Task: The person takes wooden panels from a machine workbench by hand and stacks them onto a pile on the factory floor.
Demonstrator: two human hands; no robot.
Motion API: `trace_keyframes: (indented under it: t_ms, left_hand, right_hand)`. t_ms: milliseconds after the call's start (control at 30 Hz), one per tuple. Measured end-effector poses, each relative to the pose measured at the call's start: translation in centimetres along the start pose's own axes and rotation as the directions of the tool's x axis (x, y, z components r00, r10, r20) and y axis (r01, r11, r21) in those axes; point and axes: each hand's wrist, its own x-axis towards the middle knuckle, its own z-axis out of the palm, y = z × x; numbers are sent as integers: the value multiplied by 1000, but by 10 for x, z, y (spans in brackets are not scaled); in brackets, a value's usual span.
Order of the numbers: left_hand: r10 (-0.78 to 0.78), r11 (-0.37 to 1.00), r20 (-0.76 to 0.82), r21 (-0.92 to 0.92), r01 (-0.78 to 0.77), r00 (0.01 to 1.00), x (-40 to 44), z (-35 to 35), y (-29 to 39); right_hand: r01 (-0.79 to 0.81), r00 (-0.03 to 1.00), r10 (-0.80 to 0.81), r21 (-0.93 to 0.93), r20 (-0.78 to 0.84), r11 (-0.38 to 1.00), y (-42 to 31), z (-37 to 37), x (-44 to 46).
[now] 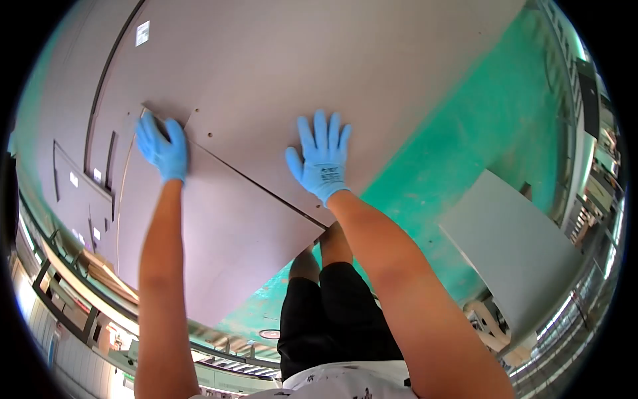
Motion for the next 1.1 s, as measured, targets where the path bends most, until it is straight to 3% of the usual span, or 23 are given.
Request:
trace_keyframes:
  t_ms: [67, 167, 300, 367, 400, 433, 467, 500, 533, 567, 600, 633, 667, 700, 767, 833, 867, 900, 967, 1000, 1100]
  left_hand:
    - [18, 996, 124, -94, -6, 992, -61, -25, -1]
    - [-36, 999, 257, -15, 41, 966, -166, -80, -7]
    - [-312, 950, 319, 112, 291, 895, -289, -147, -9]
    - [-597, 800, 314, 160, 579, 738, -343, -181, -18]
    - [-807, 586, 176, 134, 799, 563, -376, -198, -26]
    - [-947, 301, -79, 128, 945, 312, -433, -203, -48]
    - [-982, -186, 39, -107, 977, -183, -452, -223, -62]
    - [-764, -644, 249, -242, 725, -595, -465, -236, -69]
    - [-753, -657, 262, -239, 715, -604, -469, -237, -66]
    - [-597, -802, 499, -382, 459, -628, -469, -238, -62]
    - [-553, -832, 610, -438, 340, -568, -474, -235, -59]
    - [-498, -864, 710, -458, 211, -497, -480, -232, -57]
    - [-488, -868, 716, -456, 196, -499, -483, -231, -51]
    - [-529, -840, 661, -494, 222, -532, -480, -229, -46]
    - [-566, -809, 623, -547, 217, -540, -482, -219, -45]
    - [-657, -727, 688, -471, 499, -309, -539, -211, -69]
    - [-589, -803, 735, -489, 340, -335, -519, -211, -62]
    - [-517, -855, 777, -490, 171, -359, -497, -211, -55]
    - [-555, -826, 719, -537, 171, -419, -483, -212, -45]
    - [-543, -832, 730, -536, 145, -414, -503, -207, -52]
    - [-457, -889, 767, -368, 275, -450, -485, -216, -32]
  right_hand:
    - [2, 1000, -1, 15, -29, 1000, -4, 5, 0]
    - [30, 995, -28, 15, -91, 999, 5, 3, -1]
    - [42, 992, -41, 8, -116, 999, 5, 2, -5]
    - [80, 989, -75, 34, -127, 996, 15, 6, -13]
    - [120, 985, -109, 74, -137, 990, 18, 3, -19]
    - [116, 987, -102, 107, -128, 987, 19, -9, -32]
    - [126, 985, -113, 93, -133, 988, 20, -19, -54]
    - [-73, 990, 78, 45, -121, 996, 20, -25, -85]
    - [-267, 956, 264, -7, -124, 964, 20, -30, -113]
    - [-439, 872, 465, 173, -154, 882, 15, -34, -136]
    - [-568, 751, 644, 357, -144, 742, 15, -32, -150]
    - [-690, 568, 812, 617, 136, 379, 22, -15, -163]
    - [-707, 373, 803, 703, 464, -78, 24, -3, -173]
    - [-706, 384, 801, 705, 459, -66, 11, -7, -173]
    - [-769, 569, 648, 607, 507, 201, -18, -12, -165]
    - [-692, 673, 666, 590, 320, 416, -19, 19, -170]
    - [-652, 714, 664, 555, 222, 516, -20, 33, -173]
    - [-618, 689, 683, 690, 244, 377, -22, 41, -170]
    - [-595, 646, 711, 767, 278, 241, -11, 51, -181]
    - [-567, 662, 706, 784, 250, 255, -6, 53, -184]
    - [-683, 664, 697, 597, 270, 420, -2, 31, -180]
